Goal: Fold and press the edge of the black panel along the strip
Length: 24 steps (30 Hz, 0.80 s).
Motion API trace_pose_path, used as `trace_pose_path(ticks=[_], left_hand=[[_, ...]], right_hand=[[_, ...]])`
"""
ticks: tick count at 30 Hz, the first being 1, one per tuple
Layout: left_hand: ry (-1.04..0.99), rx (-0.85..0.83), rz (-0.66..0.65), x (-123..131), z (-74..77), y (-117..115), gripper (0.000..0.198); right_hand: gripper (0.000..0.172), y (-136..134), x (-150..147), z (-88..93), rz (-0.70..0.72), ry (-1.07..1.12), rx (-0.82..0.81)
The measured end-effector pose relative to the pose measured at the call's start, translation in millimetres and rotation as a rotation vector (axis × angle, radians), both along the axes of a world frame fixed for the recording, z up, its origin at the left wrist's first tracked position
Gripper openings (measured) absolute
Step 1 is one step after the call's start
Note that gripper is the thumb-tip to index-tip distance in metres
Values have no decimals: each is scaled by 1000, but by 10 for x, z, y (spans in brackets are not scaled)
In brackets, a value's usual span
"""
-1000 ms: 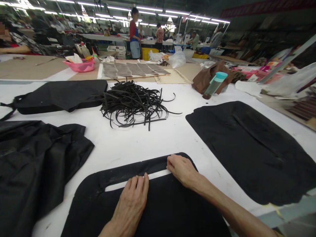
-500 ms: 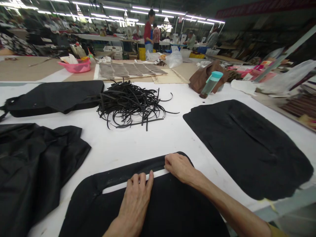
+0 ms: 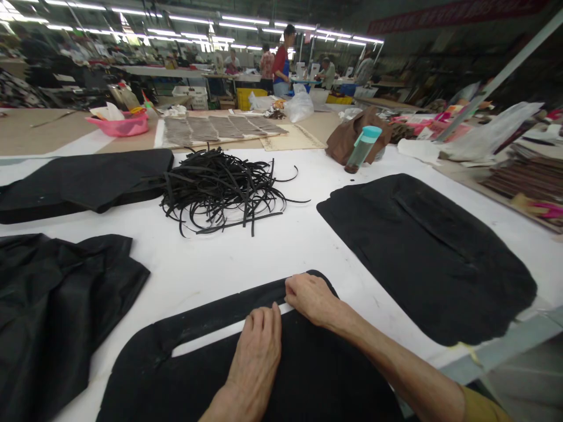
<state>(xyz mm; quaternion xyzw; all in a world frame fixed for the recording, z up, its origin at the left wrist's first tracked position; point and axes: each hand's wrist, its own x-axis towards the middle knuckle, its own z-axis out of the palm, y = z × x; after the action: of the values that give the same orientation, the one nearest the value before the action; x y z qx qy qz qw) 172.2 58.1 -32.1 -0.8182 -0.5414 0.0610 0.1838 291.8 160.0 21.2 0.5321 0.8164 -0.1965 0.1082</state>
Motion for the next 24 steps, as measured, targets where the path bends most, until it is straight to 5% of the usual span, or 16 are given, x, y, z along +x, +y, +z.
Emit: trace_pose_path(ticks=[6,16,24], left_hand=[[-98,-138,48,44,108,61,50],[-121,-197,70,34,59,52,51],[-100,-244,90,87,158,117,51]], right_hand=[[8,29,144,-158,72,114,24],[5,20,489,-218,148,273,25],[3,125,387,-241,-76,195,-60]])
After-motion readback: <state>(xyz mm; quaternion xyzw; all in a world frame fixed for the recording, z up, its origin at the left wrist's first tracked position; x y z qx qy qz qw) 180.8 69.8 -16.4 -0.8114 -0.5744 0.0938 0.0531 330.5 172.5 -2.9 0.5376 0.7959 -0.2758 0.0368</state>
